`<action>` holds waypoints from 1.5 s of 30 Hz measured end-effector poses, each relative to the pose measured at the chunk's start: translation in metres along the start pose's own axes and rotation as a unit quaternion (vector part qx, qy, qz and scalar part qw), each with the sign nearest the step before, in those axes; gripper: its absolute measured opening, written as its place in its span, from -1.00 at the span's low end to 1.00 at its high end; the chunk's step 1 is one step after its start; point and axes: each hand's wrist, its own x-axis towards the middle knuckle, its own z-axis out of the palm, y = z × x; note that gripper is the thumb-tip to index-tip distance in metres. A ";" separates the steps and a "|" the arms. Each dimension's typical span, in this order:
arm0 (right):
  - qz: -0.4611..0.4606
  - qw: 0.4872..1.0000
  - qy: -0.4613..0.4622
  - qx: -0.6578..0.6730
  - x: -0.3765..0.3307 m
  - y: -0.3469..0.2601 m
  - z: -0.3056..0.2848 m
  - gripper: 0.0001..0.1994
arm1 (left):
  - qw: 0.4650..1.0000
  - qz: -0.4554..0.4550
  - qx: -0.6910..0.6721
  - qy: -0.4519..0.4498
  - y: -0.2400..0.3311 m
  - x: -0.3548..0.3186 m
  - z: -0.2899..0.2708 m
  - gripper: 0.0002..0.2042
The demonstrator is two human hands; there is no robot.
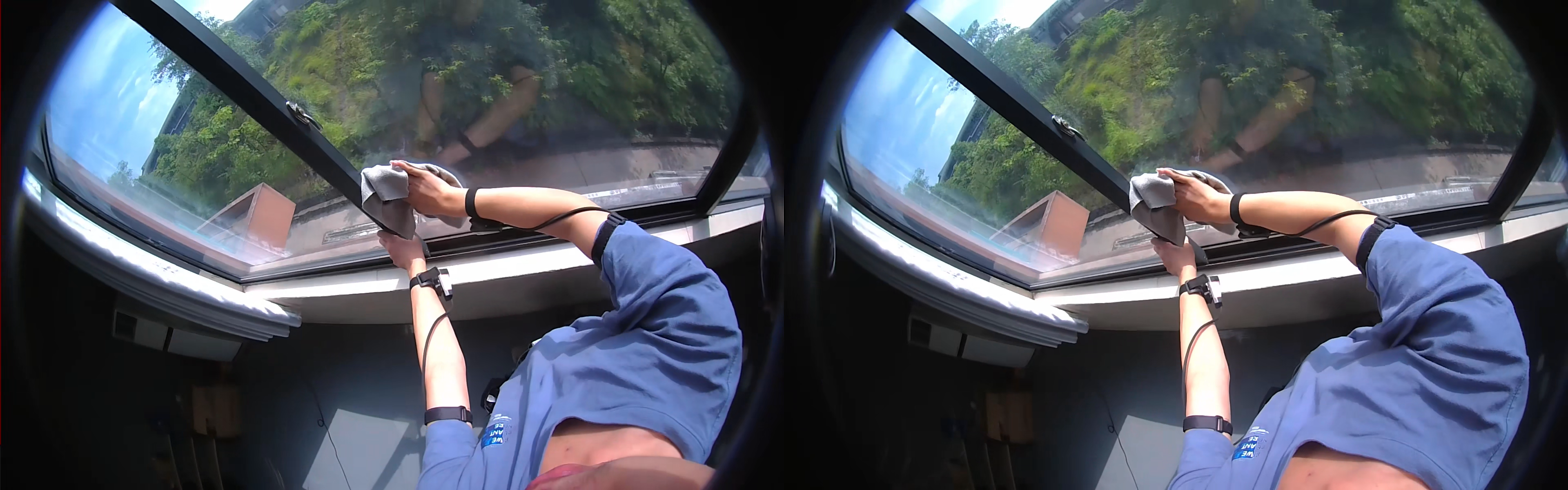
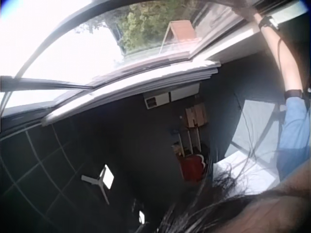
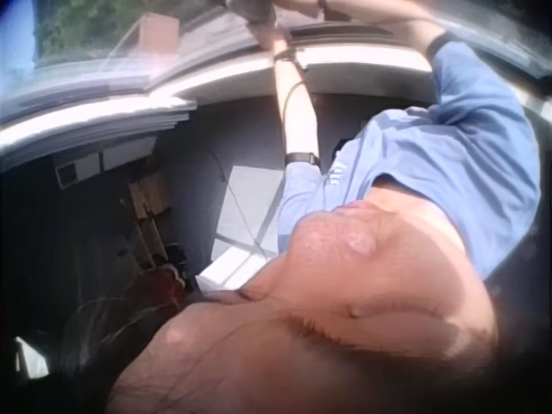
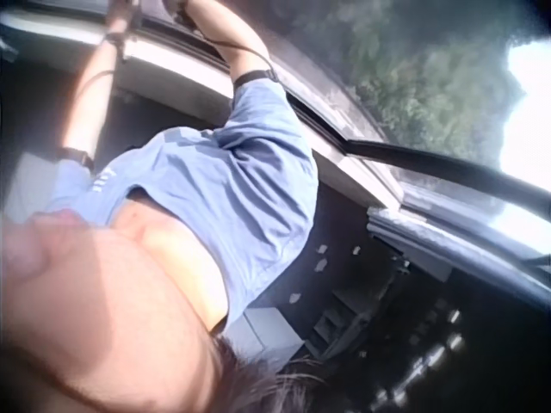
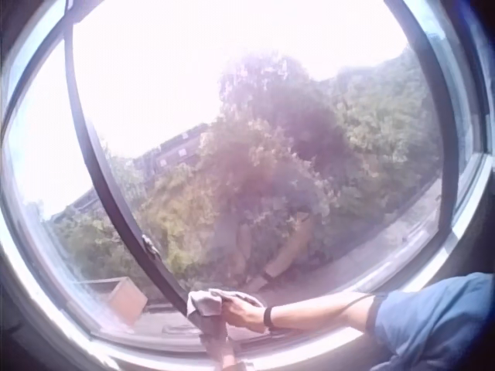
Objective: Clean various surfaces including a model airplane, a table, a standing air conditioner unit, and a window using a cloth.
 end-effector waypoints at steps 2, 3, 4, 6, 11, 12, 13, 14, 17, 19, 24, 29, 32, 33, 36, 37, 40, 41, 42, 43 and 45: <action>0.002 0.997 0.062 0.054 0.008 -0.005 -0.036 -0.75 | 0.995 0.038 0.036 0.089 -0.040 0.008 -0.008 -0.28; 0.018 0.998 -0.016 0.065 0.000 0.013 -0.044 -0.75 | 0.999 0.008 0.030 0.033 -0.024 0.003 -0.006 -0.22; 0.059 0.995 0.043 0.074 -0.005 0.035 -0.037 -0.77 | 0.999 -0.022 0.035 0.006 -0.006 -0.004 -0.001 -0.22; 0.095 0.979 0.157 0.089 0.000 0.078 -0.069 -0.67 | 0.997 -0.048 0.057 -0.017 0.007 -0.005 -0.001 -0.22; 0.158 0.942 0.297 0.013 0.061 0.159 -0.174 -0.36 | 1.000 -0.010 0.013 -0.008 -0.001 0.001 0.001 -0.23; 0.170 0.928 0.328 -0.043 0.076 0.171 -0.187 -0.36 | 1.000 0.004 0.027 0.010 -0.005 0.003 0.003 -0.21; 0.181 0.930 0.314 -0.061 0.081 0.187 -0.199 -0.37 | 0.999 -0.006 0.034 -0.015 0.005 0.000 0.004 -0.21; 0.186 0.932 0.303 -0.075 0.081 0.203 -0.208 -0.37 | 0.998 -0.023 0.041 -0.036 0.011 -0.002 0.002 -0.22; 0.221 0.894 0.370 -0.124 0.070 0.246 -0.238 -0.38 | 0.998 -0.018 0.052 -0.020 0.005 0.001 -0.007 -0.31; 0.303 0.857 0.395 -0.133 0.046 0.270 -0.255 -0.45 | 0.999 -0.009 0.050 0.003 -0.001 0.002 -0.010 -0.32; 0.265 0.789 0.550 -0.070 0.038 0.315 -0.287 -0.40 | 0.998 -0.010 0.056 0.022 -0.003 0.005 -0.002 -0.35; 0.227 0.837 0.489 -0.093 0.122 0.265 -0.277 -0.40 | 0.999 -0.016 0.037 0.029 0.001 -0.004 -0.004 -0.34; 0.210 0.888 0.399 -0.093 0.160 0.219 -0.235 -0.45 | 0.999 -0.046 0.026 0.005 0.014 -0.010 -0.004 -0.32; 0.180 0.903 0.383 -0.070 0.163 0.200 -0.223 -0.47 | 0.999 -0.033 0.035 0.016 0.006 -0.006 -0.006 -0.31; 0.121 0.933 0.332 -0.067 0.144 0.172 -0.186 -0.43 | 0.997 -0.026 0.073 0.018 0.010 -0.005 -0.002 -0.35; 0.094 0.959 0.265 -0.032 0.132 0.168 -0.183 -0.44 | 0.996 -0.035 0.083 0.017 0.009 -0.003 -0.004 -0.35; 0.095 0.954 0.284 -0.019 0.083 0.192 -0.171 -0.45 | 0.993 -0.035 0.113 0.017 0.022 -0.009 0.003 -0.35; 0.106 0.952 0.284 -0.036 0.066 0.199 -0.181 -0.46 | 0.990 -0.064 0.123 0.022 0.018 -0.006 0.002 -0.37; 0.116 0.950 0.285 -0.053 0.050 0.209 -0.191 -0.46 | 0.988 -0.067 0.137 0.026 0.013 -0.002 -0.001 -0.38; 0.120 0.947 0.299 -0.014 0.036 0.223 -0.207 -0.48 | 0.984 -0.070 0.161 0.035 0.012 -0.001 -0.011 -0.41; 0.152 0.919 0.364 -0.027 -0.010 0.263 -0.220 -0.52 | 0.975 -0.056 0.214 0.014 0.011 -0.002 0.002 -0.47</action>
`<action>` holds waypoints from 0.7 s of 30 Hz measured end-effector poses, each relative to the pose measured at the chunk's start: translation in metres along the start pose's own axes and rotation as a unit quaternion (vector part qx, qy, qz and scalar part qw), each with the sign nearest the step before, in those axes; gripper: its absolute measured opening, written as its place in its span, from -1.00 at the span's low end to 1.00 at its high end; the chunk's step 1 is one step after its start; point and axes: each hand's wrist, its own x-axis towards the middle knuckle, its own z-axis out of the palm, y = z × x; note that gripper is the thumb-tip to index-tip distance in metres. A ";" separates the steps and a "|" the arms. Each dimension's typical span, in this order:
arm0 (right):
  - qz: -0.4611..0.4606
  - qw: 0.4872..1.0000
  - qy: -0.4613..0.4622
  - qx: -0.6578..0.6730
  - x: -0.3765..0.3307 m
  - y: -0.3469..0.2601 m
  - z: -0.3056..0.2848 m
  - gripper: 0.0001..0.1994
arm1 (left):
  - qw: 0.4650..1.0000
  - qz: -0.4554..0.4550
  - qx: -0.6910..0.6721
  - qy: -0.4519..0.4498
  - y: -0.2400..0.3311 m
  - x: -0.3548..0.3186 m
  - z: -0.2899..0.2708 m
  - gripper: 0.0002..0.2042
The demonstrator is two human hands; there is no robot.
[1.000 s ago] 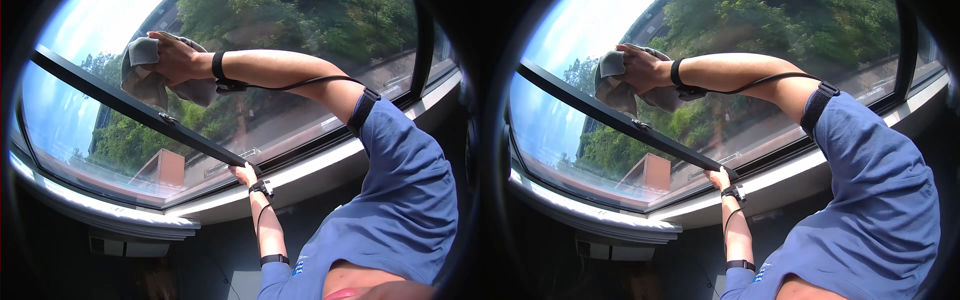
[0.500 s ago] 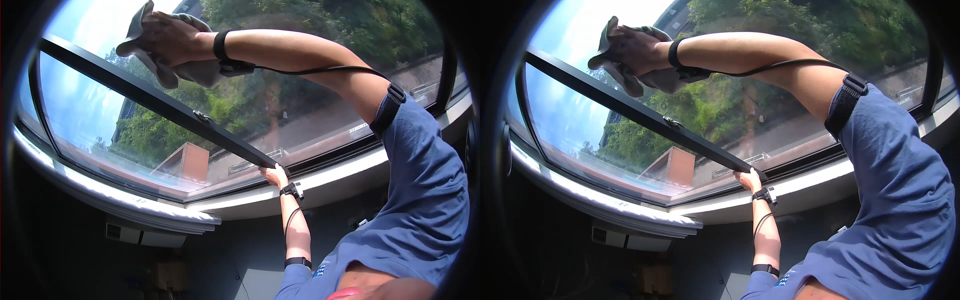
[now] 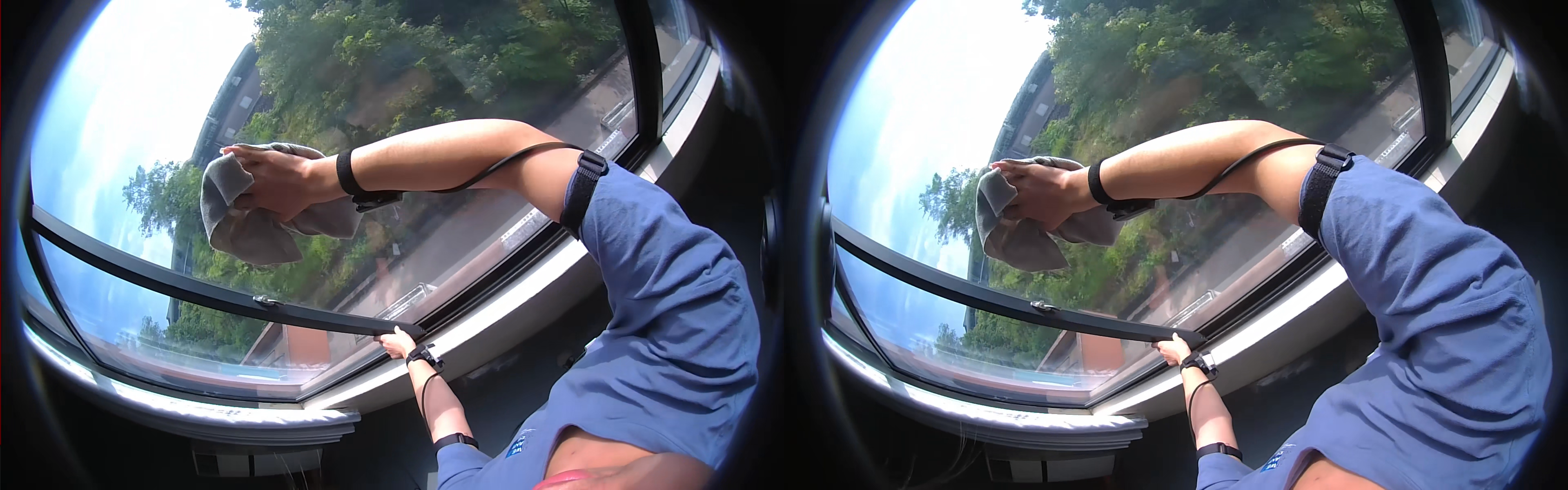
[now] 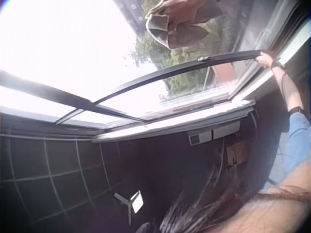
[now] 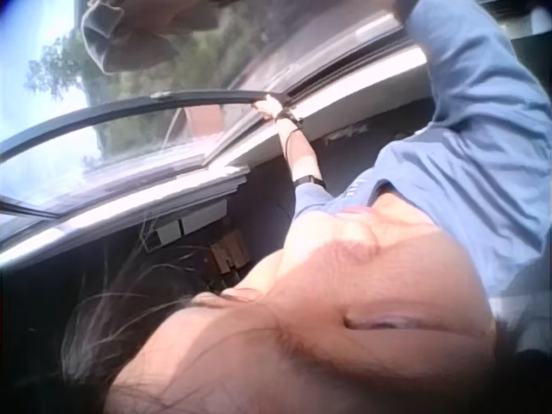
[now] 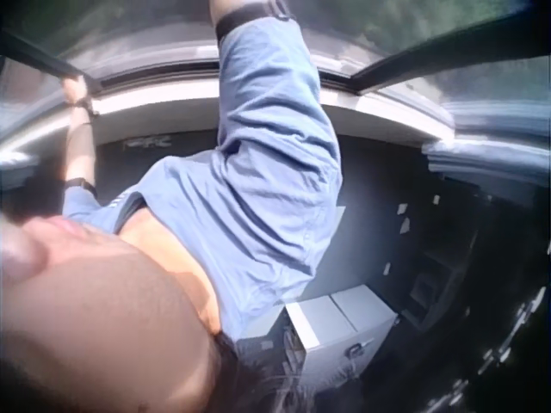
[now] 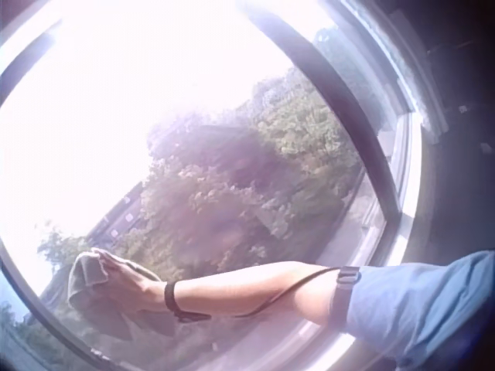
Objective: Clean various surfaces including a model airplane, a table, a standing air conditioner unit, and a window using a cloth.
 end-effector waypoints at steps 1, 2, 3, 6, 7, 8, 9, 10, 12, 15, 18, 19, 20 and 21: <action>0.006 1.000 0.006 0.022 0.000 0.021 -0.021 -0.52 | 1.000 -0.017 0.005 0.007 -0.010 0.002 -0.006 -0.48; 0.035 0.999 0.012 -0.014 -0.012 0.047 -0.042 -0.48 | 0.999 -0.041 0.006 -0.014 -0.005 -0.005 -0.006 -0.43; 0.055 0.996 0.027 -0.072 -0.033 0.077 -0.058 -0.41 | 0.997 -0.063 0.006 -0.037 0.003 -0.016 -0.005 -0.39; 0.148 0.977 -0.053 -0.147 -0.086 0.138 -0.123 -0.38 | 0.995 0.040 -0.091 0.029 -0.018 -0.033 0.015 -0.16; 0.128 0.972 0.000 -0.197 -0.118 0.162 -0.136 -0.38 | 0.992 0.061 -0.106 -0.003 -0.017 -0.048 0.014 -0.18; 0.101 0.959 0.047 -0.259 -0.149 0.186 -0.160 -0.38 | 0.988 0.094 -0.122 -0.011 -0.006 -0.061 0.031 -0.19; 0.123 0.955 0.053 -0.264 -0.173 0.201 -0.181 -0.39 | 0.984 0.114 -0.134 -0.011 -0.011 -0.071 0.041 -0.20; 0.161 0.951 0.053 -0.259 -0.200 0.214 -0.193 -0.39 | 0.983 0.122 -0.137 -0.011 -0.014 -0.082 0.046 -0.20; 0.235 0.939 0.068 -0.241 -0.249 0.239 -0.210 -0.39 | 0.985 0.125 -0.121 -0.002 -0.030 -0.094 0.057 -0.20; 0.333 0.912 0.063 -0.231 -0.318 0.271 -0.233 -0.39 | 0.977 0.179 -0.114 0.003 -0.023 -0.124 0.073 -0.19; 0.372 0.898 0.052 -0.228 -0.351 0.265 -0.219 -0.39 | 0.969 0.212 -0.125 0.015 0.015 -0.148 0.074 -0.22; 0.364 0.903 0.044 -0.224 -0.348 0.251 -0.205 -0.39 | 0.954 0.249 -0.157 0.057 0.030 -0.153 0.072 -0.24; 0.349 0.910 0.033 -0.221 -0.343 0.235 -0.188 -0.39 | 0.934 0.289 -0.188 0.094 0.046 -0.159 0.070 -0.26; 0.329 0.921 0.018 -0.208 -0.337 0.213 -0.167 -0.39 | 0.929 0.292 -0.210 0.082 0.068 -0.169 0.064 -0.27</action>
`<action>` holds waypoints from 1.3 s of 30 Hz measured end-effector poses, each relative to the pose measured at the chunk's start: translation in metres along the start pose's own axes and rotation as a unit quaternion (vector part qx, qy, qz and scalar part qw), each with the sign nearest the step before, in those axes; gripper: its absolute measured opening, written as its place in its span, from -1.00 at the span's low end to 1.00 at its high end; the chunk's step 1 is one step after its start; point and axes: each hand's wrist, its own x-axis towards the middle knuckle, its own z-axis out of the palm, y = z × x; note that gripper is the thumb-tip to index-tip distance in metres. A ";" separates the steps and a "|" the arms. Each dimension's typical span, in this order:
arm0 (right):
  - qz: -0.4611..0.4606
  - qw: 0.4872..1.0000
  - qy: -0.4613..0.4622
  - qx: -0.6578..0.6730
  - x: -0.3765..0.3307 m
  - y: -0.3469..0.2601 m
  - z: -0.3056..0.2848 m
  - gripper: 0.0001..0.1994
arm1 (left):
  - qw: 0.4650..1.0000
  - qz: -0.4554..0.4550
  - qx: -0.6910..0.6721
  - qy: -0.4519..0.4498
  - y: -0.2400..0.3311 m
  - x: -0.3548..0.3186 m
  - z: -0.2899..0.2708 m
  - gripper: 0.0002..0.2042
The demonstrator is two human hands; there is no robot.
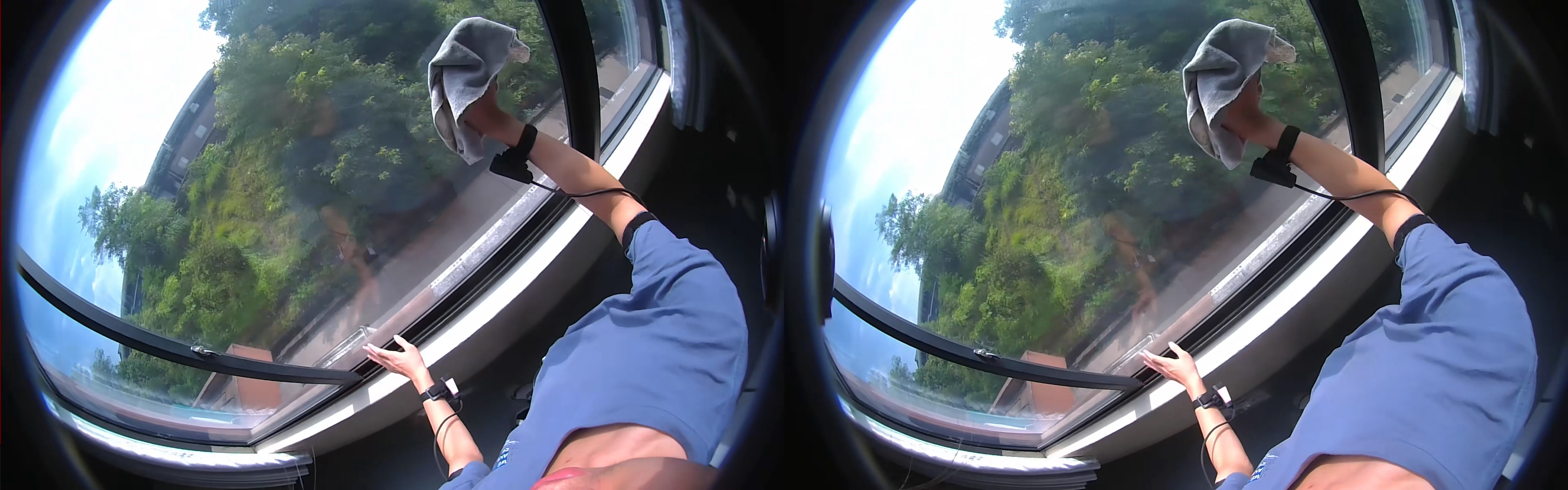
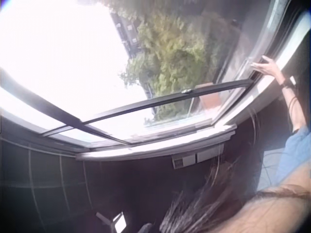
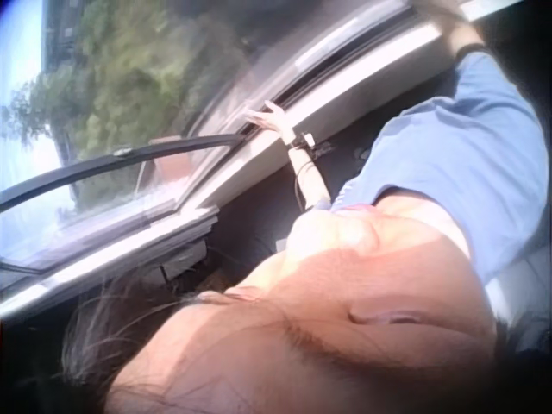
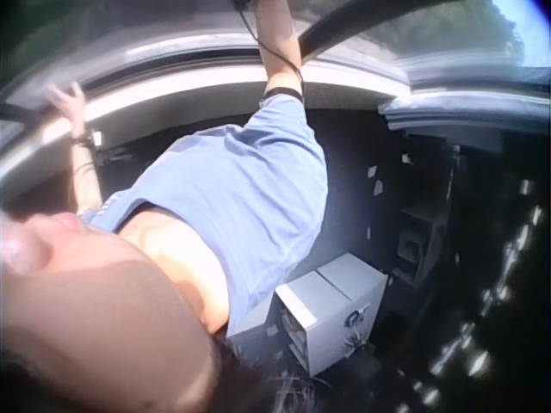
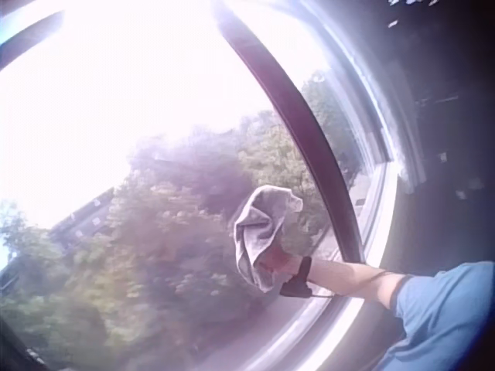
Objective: Clean various surfaces including a model airplane, a table, a standing air conditioner unit, and a window using a cloth.
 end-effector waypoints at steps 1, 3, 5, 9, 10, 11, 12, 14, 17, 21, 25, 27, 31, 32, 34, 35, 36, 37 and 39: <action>-0.030 0.999 -0.017 0.007 -0.012 -0.029 0.008 -0.39 | 0.999 0.016 -0.030 -0.002 0.023 0.005 0.003 -0.27; -0.059 0.991 -0.047 0.108 -0.033 -0.114 -0.019 -0.37 | 0.998 0.027 -0.051 -0.007 0.053 0.014 -0.002 -0.26; -0.203 0.950 -0.235 0.024 -0.069 -0.128 -0.029 -0.36 | 0.997 0.025 -0.072 -0.023 0.101 0.021 0.000 -0.24; -0.210 0.914 -0.333 0.102 -0.091 -0.136 -0.021 -0.41 | 0.997 0.018 -0.079 0.012 0.147 0.041 0.017 -0.24; -0.225 0.923 -0.298 0.094 -0.084 -0.131 -0.017 -0.46 | 0.996 0.028 -0.079 0.010 0.160 0.047 0.020 -0.24; -0.237 0.930 -0.267 0.084 -0.079 -0.129 -0.018 -0.50 | 0.998 0.024 -0.053 0.022 0.165 0.051 0.024 -0.24; -0.227 0.935 -0.264 0.075 -0.065 -0.126 -0.018 -0.50 | 0.999 0.022 -0.031 0.037 0.172 0.057 0.026 -0.24; -0.140 0.967 -0.193 0.088 -0.023 -0.111 -0.014 -0.53 | 0.999 0.030 -0.004 0.044 0.174 0.068 0.026 -0.25; -0.085 0.996 -0.015 -0.020 0.061 -0.054 -0.023 -0.50 | 0.999 0.013 0.010 0.048 0.171 0.076 0.021 -0.24; 0.011 0.960 0.218 0.175 0.136 0.069 -0.047 -0.29 | 0.999 0.034 0.008 0.023 0.183 0.072 0.032 -0.21; -0.007 0.990 0.144 -0.004 0.178 0.068 -0.081 -0.36 | 0.998 0.050 -0.018 0.038 0.186 0.071 0.038 -0.16; -0.035 0.987 0.156 0.015 0.202 0.003 -0.065 -0.40 | 0.997 0.030 -0.013 0.064 0.173 0.078 0.025 -0.16; -0.122 0.983 0.136 0.008 0.223 -0.075 -0.079 -0.46 | 0.997 0.040 -0.038 0.047 0.195 0.069 0.036 -0.15; -0.142 0.981 0.132 0.028 0.226 -0.103 -0.073 -0.48 | 0.998 0.035 -0.041 0.046 0.194 0.069 0.031 -0.15; -0.176 0.973 0.118 0.088 0.232 -0.169 -0.061 -0.51 | 0.998 0.017 -0.008 0.061 0.180 0.075 0.015 -0.17; -0.189 0.974 0.101 0.076 0.227 -0.169 -0.060 -0.53 | 0.999 0.031 -0.020 0.030 0.195 0.069 0.029 -0.20; -0.198 0.970 0.086 0.115 0.226 -0.205 -0.055 -0.54 | 0.999 0.020 -0.002 0.033 0.184 0.074 0.014 -0.23; -0.194 0.967 0.077 0.145 0.219 -0.229 -0.041 -0.54 | 0.999 0.016 0.010 0.028 0.177 0.075 0.007 -0.25; -0.308 0.937 0.146 0.073 0.201 -0.228 -0.012 -0.46 | 0.999 0.044 0.005 -0.011 0.185 0.066 0.013 -0.29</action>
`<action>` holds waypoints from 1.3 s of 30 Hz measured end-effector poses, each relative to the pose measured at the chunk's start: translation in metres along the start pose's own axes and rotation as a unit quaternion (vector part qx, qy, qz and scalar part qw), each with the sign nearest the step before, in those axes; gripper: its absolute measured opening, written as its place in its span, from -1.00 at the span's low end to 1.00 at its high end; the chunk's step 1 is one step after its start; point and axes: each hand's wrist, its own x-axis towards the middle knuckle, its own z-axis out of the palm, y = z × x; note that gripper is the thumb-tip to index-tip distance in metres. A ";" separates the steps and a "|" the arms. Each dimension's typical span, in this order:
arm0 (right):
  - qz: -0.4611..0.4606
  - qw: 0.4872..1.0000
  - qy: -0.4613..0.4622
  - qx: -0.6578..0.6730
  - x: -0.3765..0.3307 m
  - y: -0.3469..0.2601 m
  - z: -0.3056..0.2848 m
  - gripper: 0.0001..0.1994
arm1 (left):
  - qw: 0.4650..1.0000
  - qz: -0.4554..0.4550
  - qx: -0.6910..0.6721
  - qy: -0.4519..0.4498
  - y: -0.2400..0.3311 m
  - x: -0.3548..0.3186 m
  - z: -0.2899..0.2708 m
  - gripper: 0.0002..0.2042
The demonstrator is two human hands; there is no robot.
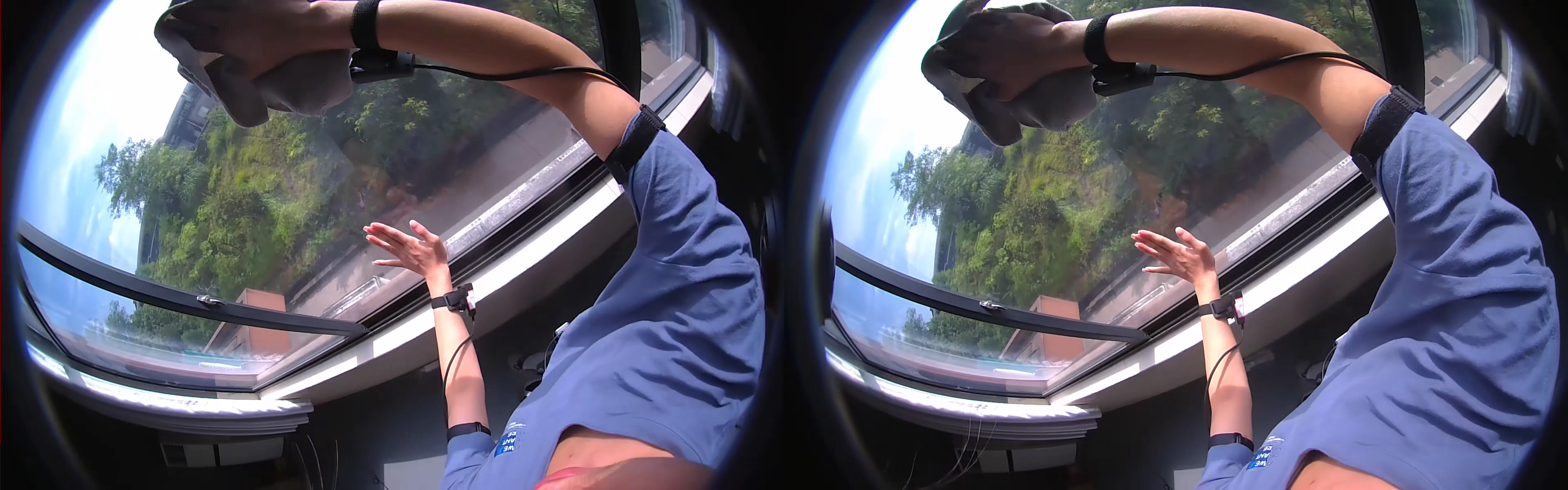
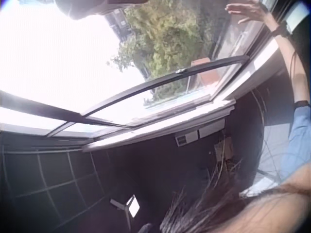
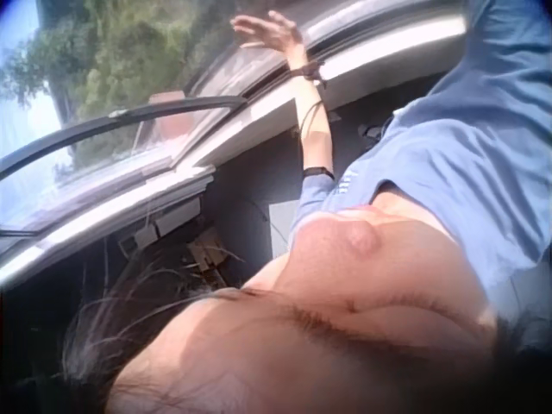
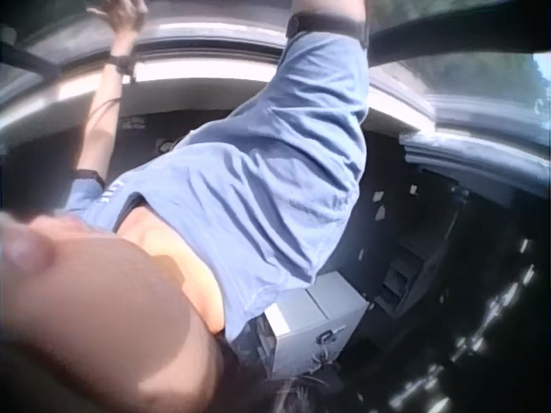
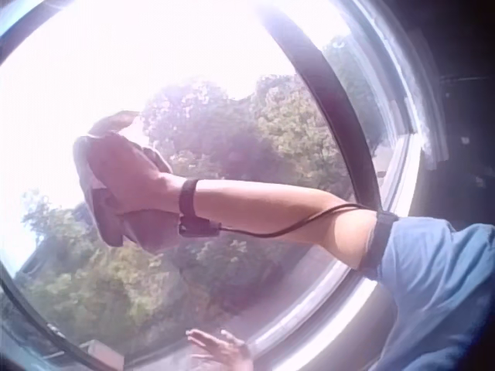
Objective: Clean various surfaces including a model airplane, a table, a standing air conditioner unit, and a window using a cloth.
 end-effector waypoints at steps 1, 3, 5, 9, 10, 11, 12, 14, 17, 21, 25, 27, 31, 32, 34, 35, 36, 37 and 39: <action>0.005 1.000 -0.002 0.012 -0.012 -0.009 0.008 -0.46 | 1.000 -0.001 0.006 -0.008 -0.002 -0.007 -0.001 -0.27; -0.039 0.992 -0.037 0.111 -0.034 -0.038 0.022 -0.39 | 1.000 -0.010 0.004 0.004 -0.022 -0.024 -0.002 -0.25; -0.056 0.980 -0.070 0.179 -0.053 -0.090 0.025 -0.43 | 0.996 -0.087 0.021 -0.015 -0.058 -0.044 -0.018 -0.23; -0.096 0.951 -0.174 0.235 -0.129 -0.161 0.000 -0.68 | 0.981 -0.183 0.045 -0.046 -0.099 -0.082 -0.019 -0.24; -0.096 0.956 -0.166 0.220 -0.153 -0.180 -0.003 -0.77 | 0.978 -0.193 0.053 -0.067 -0.105 -0.089 -0.024 -0.25; -0.094 0.952 -0.180 0.229 -0.177 -0.197 -0.007 -0.78 | 0.973 -0.204 0.059 -0.086 -0.111 -0.094 -0.030 -0.26; -0.107 0.937 -0.209 0.258 -0.195 -0.213 -0.011 -0.76 | 0.974 -0.198 0.066 -0.088 -0.119 -0.099 -0.038 -0.27; -0.126 0.914 -0.239 0.304 -0.215 -0.257 -0.007 -0.76 | 0.967 -0.224 0.085 -0.091 -0.152 -0.108 -0.055 -0.29; -0.152 0.898 -0.270 0.313 -0.228 -0.299 -0.001 -0.73 | 0.950 -0.273 0.111 -0.103 -0.192 -0.124 -0.081 -0.29; -0.219 0.851 -0.322 0.353 -0.224 -0.344 0.016 -0.66 | 0.940 -0.305 0.129 -0.084 -0.259 -0.167 -0.120 -0.27; -0.324 0.848 -0.224 0.354 -0.230 -0.408 0.034 -0.72 | 0.886 -0.418 0.167 -0.112 -0.313 -0.194 -0.164 -0.23; -0.365 0.797 -0.304 0.373 -0.237 -0.430 0.040 -0.82 | 0.871 -0.440 0.176 -0.131 -0.333 -0.202 -0.183 -0.22; -0.292 0.803 -0.244 0.458 -0.194 -0.460 0.048 -0.86 | 0.852 -0.471 0.196 -0.117 -0.377 -0.217 -0.224 -0.23; -0.272 0.827 -0.196 0.452 -0.182 -0.462 0.051 -0.85 | 0.846 -0.483 0.193 -0.118 -0.384 -0.216 -0.233 -0.24; -0.276 0.843 -0.172 0.429 -0.158 -0.466 0.060 -0.84 | 0.841 -0.493 0.197 -0.109 -0.400 -0.214 -0.248 -0.24; -0.288 0.841 -0.166 0.426 -0.143 -0.465 0.064 -0.83 | 0.839 -0.498 0.195 -0.100 -0.407 -0.213 -0.253 -0.25; -0.265 0.854 -0.112 0.434 -0.129 -0.471 0.067 -0.88 | 0.837 -0.503 0.193 -0.100 -0.412 -0.210 -0.255 -0.25; -0.259 0.862 -0.084 0.428 -0.116 -0.474 0.072 -0.90 | 0.836 -0.505 0.190 -0.099 -0.418 -0.207 -0.256 -0.25; -0.241 0.879 -0.098 0.400 -0.089 -0.479 0.097 -0.80 | 0.841 -0.495 0.187 -0.109 -0.427 -0.200 -0.252 -0.26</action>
